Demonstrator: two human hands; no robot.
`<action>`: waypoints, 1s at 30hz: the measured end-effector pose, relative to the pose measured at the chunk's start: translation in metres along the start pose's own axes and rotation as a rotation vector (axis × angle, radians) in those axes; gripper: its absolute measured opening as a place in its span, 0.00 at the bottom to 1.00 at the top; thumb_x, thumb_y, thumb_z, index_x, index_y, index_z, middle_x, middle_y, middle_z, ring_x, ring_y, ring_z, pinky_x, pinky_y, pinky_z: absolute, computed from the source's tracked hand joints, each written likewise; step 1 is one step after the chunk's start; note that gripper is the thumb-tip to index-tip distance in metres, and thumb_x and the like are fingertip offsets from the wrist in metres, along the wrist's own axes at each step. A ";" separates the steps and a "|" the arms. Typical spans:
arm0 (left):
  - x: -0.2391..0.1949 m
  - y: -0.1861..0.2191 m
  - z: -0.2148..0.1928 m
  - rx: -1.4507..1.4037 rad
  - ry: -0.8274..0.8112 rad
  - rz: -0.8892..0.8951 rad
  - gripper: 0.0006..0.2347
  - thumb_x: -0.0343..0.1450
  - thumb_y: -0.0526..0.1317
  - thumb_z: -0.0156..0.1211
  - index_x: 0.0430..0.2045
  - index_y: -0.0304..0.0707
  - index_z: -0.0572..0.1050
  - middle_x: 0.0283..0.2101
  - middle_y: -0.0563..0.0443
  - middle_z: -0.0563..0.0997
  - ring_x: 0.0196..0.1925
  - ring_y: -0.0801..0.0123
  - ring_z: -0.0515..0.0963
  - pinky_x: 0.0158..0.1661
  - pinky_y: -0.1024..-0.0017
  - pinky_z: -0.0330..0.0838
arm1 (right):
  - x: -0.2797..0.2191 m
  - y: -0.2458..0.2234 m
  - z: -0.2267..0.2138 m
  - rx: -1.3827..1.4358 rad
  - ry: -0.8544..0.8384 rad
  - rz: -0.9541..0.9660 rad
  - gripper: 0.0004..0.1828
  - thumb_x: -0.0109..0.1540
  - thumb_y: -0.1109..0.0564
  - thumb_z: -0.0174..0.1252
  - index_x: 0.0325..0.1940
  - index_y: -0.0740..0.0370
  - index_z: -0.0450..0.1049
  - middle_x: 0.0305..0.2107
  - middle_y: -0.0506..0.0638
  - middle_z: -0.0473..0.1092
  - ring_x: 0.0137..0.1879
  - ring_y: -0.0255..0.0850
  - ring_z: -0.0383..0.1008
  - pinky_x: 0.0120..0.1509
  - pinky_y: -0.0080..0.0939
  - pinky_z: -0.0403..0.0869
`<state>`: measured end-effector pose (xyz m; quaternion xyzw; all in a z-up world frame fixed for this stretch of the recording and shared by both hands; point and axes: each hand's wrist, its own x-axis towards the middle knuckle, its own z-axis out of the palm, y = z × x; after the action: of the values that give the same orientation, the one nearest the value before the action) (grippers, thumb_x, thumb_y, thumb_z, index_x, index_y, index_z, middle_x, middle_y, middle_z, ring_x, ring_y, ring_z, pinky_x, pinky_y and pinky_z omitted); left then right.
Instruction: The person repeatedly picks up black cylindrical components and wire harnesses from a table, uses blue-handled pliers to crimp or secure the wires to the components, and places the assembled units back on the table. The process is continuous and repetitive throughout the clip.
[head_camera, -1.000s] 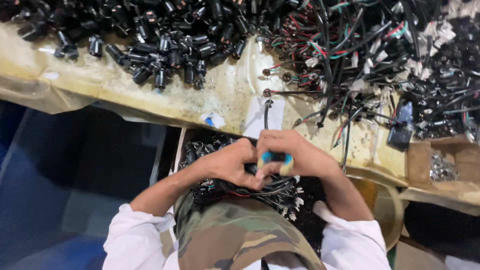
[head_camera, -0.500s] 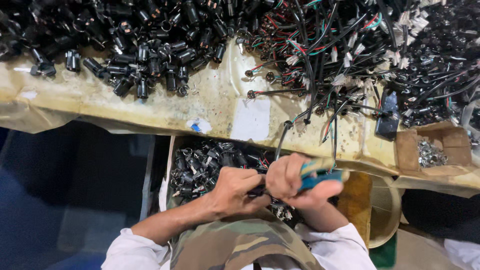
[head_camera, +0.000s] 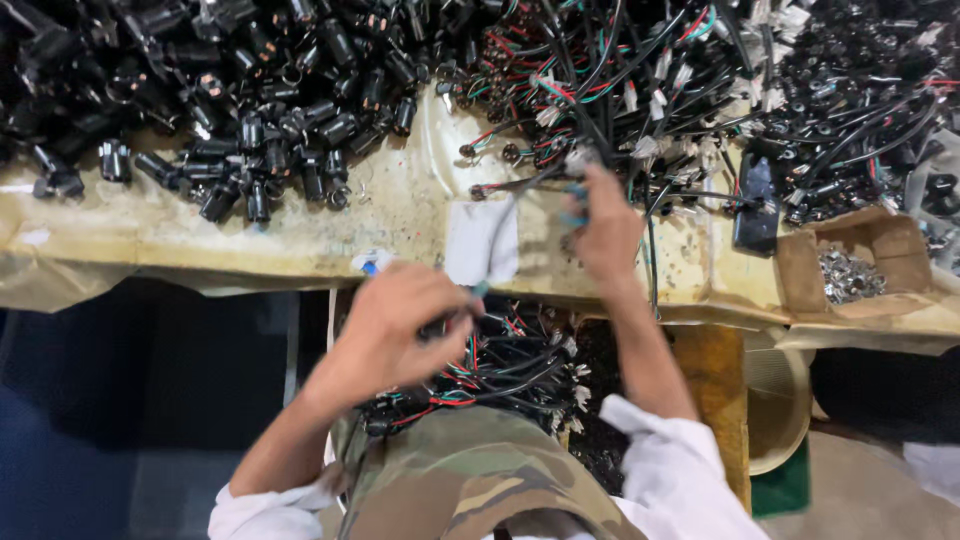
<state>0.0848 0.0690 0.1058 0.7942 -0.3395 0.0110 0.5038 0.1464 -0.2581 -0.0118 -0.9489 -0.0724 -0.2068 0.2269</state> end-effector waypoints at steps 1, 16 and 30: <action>0.000 0.003 -0.004 -0.153 -0.106 0.099 0.06 0.68 0.40 0.61 0.34 0.41 0.80 0.33 0.53 0.81 0.38 0.57 0.81 0.44 0.62 0.68 | 0.011 0.019 -0.006 -0.095 0.116 -0.095 0.22 0.64 0.63 0.66 0.62 0.64 0.72 0.53 0.58 0.77 0.43 0.44 0.81 0.41 0.41 0.78; -0.018 -0.018 0.060 0.275 -1.155 0.260 0.22 0.53 0.41 0.72 0.41 0.32 0.78 0.50 0.42 0.72 0.57 0.49 0.65 0.46 0.50 0.68 | 0.132 0.099 -0.031 -0.511 -0.297 -0.183 0.27 0.51 0.58 0.66 0.53 0.63 0.68 0.45 0.59 0.72 0.41 0.63 0.75 0.40 0.58 0.74; -0.012 -0.020 0.060 0.306 -1.134 0.269 0.24 0.54 0.44 0.73 0.44 0.39 0.78 0.46 0.46 0.75 0.57 0.50 0.66 0.48 0.54 0.66 | 0.045 0.024 0.000 -0.309 -0.153 -0.136 0.30 0.48 0.52 0.69 0.52 0.60 0.69 0.45 0.55 0.71 0.38 0.58 0.76 0.42 0.56 0.74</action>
<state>0.0671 0.0321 0.0559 0.6898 -0.6474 -0.3018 0.1184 0.1929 -0.2775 -0.0028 -0.9784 -0.1206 -0.1578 0.0578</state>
